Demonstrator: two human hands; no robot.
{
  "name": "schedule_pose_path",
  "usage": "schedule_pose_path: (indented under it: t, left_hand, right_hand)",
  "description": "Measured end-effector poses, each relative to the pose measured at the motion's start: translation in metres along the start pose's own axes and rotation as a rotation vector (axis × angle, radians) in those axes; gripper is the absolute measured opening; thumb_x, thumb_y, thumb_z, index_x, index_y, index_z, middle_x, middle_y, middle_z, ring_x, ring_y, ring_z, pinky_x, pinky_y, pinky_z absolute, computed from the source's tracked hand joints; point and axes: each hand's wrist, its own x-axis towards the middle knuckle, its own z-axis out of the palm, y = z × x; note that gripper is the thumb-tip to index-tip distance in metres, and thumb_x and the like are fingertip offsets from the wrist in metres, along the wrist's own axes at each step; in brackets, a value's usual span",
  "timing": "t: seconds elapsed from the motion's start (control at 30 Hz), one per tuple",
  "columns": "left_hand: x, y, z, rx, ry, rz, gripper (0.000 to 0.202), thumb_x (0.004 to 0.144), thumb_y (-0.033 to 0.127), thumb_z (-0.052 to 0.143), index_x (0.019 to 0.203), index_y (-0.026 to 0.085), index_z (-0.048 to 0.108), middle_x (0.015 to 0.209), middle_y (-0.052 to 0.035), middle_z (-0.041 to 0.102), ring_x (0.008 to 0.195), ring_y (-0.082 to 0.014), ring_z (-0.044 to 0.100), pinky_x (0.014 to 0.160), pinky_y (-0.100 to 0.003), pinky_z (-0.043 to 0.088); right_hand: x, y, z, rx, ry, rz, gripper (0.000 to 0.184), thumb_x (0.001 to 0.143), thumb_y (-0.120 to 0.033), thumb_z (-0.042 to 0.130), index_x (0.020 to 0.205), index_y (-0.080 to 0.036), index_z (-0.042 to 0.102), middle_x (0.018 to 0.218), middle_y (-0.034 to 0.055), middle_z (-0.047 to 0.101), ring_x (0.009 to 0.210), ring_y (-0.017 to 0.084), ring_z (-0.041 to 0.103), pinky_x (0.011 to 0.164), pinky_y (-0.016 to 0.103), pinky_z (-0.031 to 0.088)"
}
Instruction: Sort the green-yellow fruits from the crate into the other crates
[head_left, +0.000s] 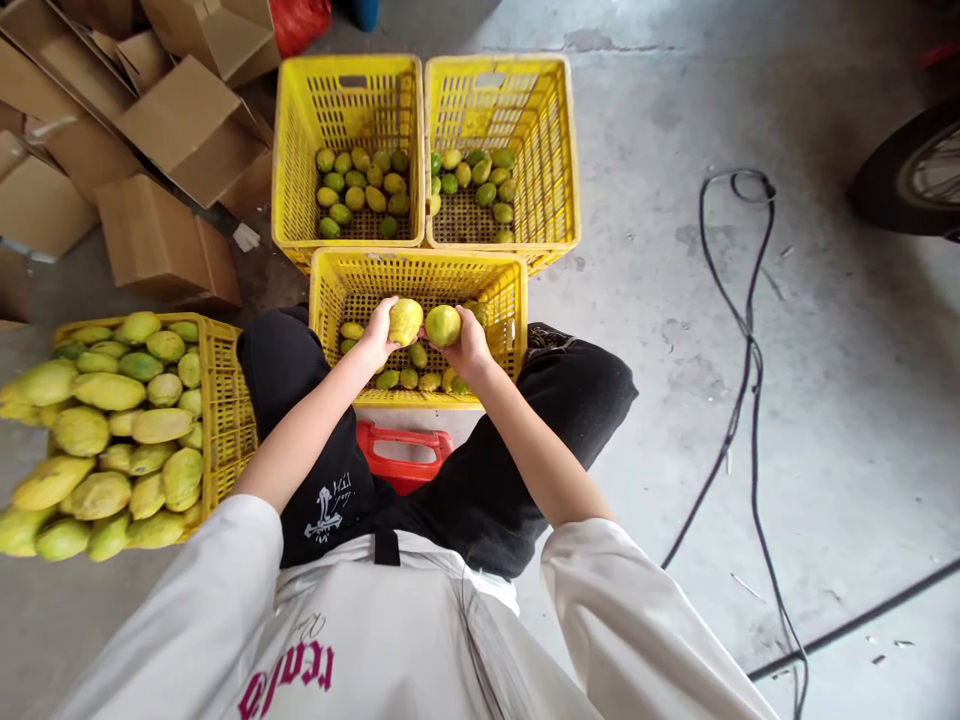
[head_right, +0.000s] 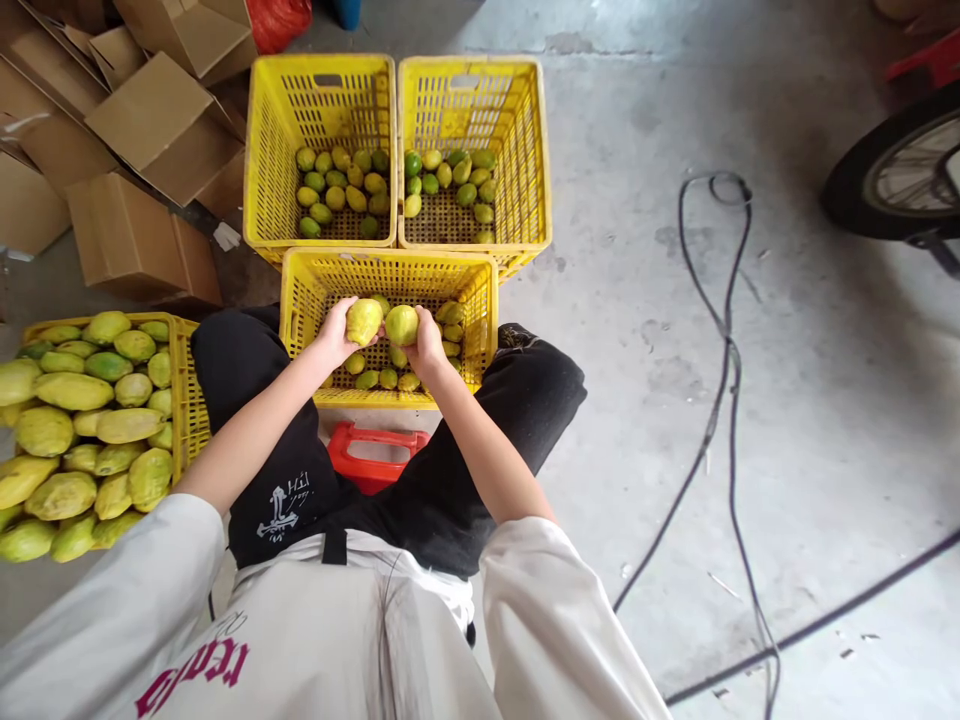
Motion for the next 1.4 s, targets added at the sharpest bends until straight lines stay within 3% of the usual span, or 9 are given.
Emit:
schedule_pose_path:
  t: [0.2,0.37,0.47,0.6,0.83,1.07,1.23,1.4]
  left_hand:
    - [-0.007,0.001,0.003,-0.037,0.061,-0.036,0.033,0.108,0.036,0.048,0.084,0.021,0.065,0.065,-0.0012,0.069,0.052,-0.015,0.065,0.053,-0.024,0.053]
    - [-0.011,-0.006,0.003,0.073,-0.028,0.092,0.024,0.094,0.034,0.081,0.085,0.02,0.064,0.065,0.0018,0.067,0.052,-0.0123,0.065,0.055,-0.023,0.053]
    - [-0.01,-0.01,0.002,0.094,-0.094,0.11,0.022,0.094,0.025,0.081,0.081,0.019,0.064,0.065,0.0014,0.067,0.054,-0.0109,0.064,0.056,-0.022,0.052]
    - [-0.008,-0.011,0.003,0.037,-0.036,0.087,0.024,0.096,0.02,0.075,0.077,0.02,0.061,0.063,0.0019,0.066,0.054,-0.0105,0.062,0.054,-0.022,0.051]
    - [-0.005,-0.007,0.004,-0.004,0.021,0.004,0.034,0.106,0.034,0.061,0.076,0.019,0.064,0.061,0.0009,0.065,0.048,-0.0106,0.061,0.052,-0.02,0.049]
    - [-0.001,-0.009,0.003,-0.03,-0.001,0.004,0.031,0.109,0.036,0.054,0.09,0.019,0.072,0.066,-0.0004,0.069,0.054,-0.013,0.065,0.055,-0.022,0.054]
    - [-0.001,-0.015,0.002,-0.002,-0.022,0.114,0.019,0.099,0.03,0.075,0.085,0.019,0.069,0.066,0.0026,0.069,0.053,-0.0104,0.065,0.058,-0.021,0.053]
    - [-0.008,-0.012,0.004,-0.003,-0.061,0.133,0.022,0.091,0.012,0.082,0.08,0.018,0.063,0.065,0.0034,0.069,0.055,-0.0079,0.067,0.064,-0.02,0.055]
  right_hand:
    - [-0.006,0.001,0.0,-0.082,-0.139,-0.071,0.03,0.092,-0.048,0.078,0.095,-0.025,0.06,0.084,-0.0002,0.07,0.091,0.022,0.076,0.082,0.037,0.07]
    - [-0.009,0.005,-0.004,-0.169,-0.107,-0.155,0.048,0.073,-0.04,0.098,0.097,-0.026,0.058,0.096,-0.0012,0.07,0.083,0.016,0.071,0.078,0.033,0.07]
    - [-0.006,0.004,-0.006,-0.165,-0.065,-0.164,0.044,0.075,-0.04,0.094,0.095,-0.027,0.057,0.095,-0.0014,0.069,0.088,0.018,0.072,0.072,0.03,0.067]
    - [-0.003,0.003,-0.006,-0.199,-0.059,-0.14,0.026,0.089,-0.048,0.074,0.094,-0.026,0.061,0.093,-0.0008,0.07,0.098,0.02,0.072,0.074,0.027,0.063]
    - [0.004,0.002,-0.005,-0.096,-0.027,-0.062,0.016,0.091,-0.042,0.063,0.091,-0.026,0.062,0.09,0.0007,0.071,0.106,0.022,0.074,0.082,0.032,0.065]
    - [-0.003,-0.001,-0.007,-0.149,-0.065,-0.136,0.03,0.084,-0.051,0.08,0.089,-0.026,0.066,0.087,0.0007,0.071,0.101,0.024,0.076,0.082,0.035,0.068]
    - [-0.016,0.0,-0.003,-0.182,-0.106,-0.16,0.038,0.072,-0.038,0.097,0.088,-0.024,0.066,0.082,-0.0016,0.069,0.083,0.02,0.075,0.078,0.035,0.069]
    - [-0.02,-0.003,0.0,-0.13,-0.094,-0.178,0.033,0.075,-0.025,0.092,0.09,-0.024,0.063,0.085,-0.003,0.07,0.081,0.018,0.076,0.077,0.034,0.069]
